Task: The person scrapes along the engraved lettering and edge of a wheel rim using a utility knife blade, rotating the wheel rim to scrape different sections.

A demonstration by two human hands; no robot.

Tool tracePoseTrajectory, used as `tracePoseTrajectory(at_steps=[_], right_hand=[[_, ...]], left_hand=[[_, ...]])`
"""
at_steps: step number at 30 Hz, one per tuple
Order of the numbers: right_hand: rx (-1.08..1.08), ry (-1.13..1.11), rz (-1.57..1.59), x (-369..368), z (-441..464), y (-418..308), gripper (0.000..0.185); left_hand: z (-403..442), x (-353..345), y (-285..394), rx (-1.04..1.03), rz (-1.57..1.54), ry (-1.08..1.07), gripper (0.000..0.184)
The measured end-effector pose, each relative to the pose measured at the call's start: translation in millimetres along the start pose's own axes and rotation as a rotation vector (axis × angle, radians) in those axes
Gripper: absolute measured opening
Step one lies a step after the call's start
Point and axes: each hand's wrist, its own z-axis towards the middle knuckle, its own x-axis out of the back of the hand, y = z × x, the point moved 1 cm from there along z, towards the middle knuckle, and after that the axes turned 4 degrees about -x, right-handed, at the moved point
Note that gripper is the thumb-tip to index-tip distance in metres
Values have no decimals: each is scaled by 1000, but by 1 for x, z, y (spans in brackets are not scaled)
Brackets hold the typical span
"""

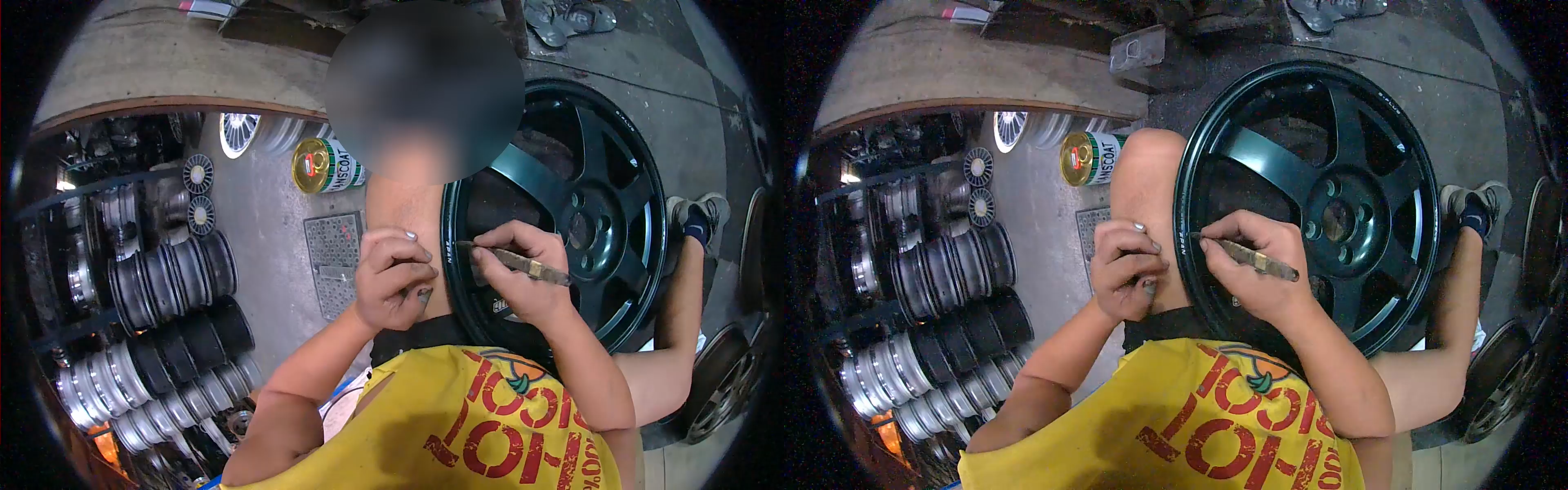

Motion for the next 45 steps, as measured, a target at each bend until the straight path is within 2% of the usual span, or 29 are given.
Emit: tracePoseTrajectory(at_steps=[7, 17, 20, 23, 28, 35, 40, 45], right_hand=[[74, -16, -29, -2, 2, 3, 12], [20, -57, 22, -1, 4, 4, 12], [75, -74, 16, 1, 5, 9, 13], [126, -61, -26, 1, 6, 8, 13], [59, -37, -44, -1, 4, 6, 11], [81, -37, -47, -3, 1, 4, 12], [166, -3, -61, -5, -1, 5, 13], [111, 13, -13, -5, -2, 6, 13]], left_hand=[[4, 0, 0, 0, -2, -21, 17], [5, -1, 0, 4, 16, -35, 18], [5, -1, 0, 3, 19, -30, 19], [6, -1, 1, 10, 13, -30, 19], [7, -2, 1, -1, 23, -28, 18], [8, -1, 2, 6, 32, -51, 15], [10, -1, 3, 9, 25, -48, 15], [9, -2, 3, 19, 30, -53, 16]])
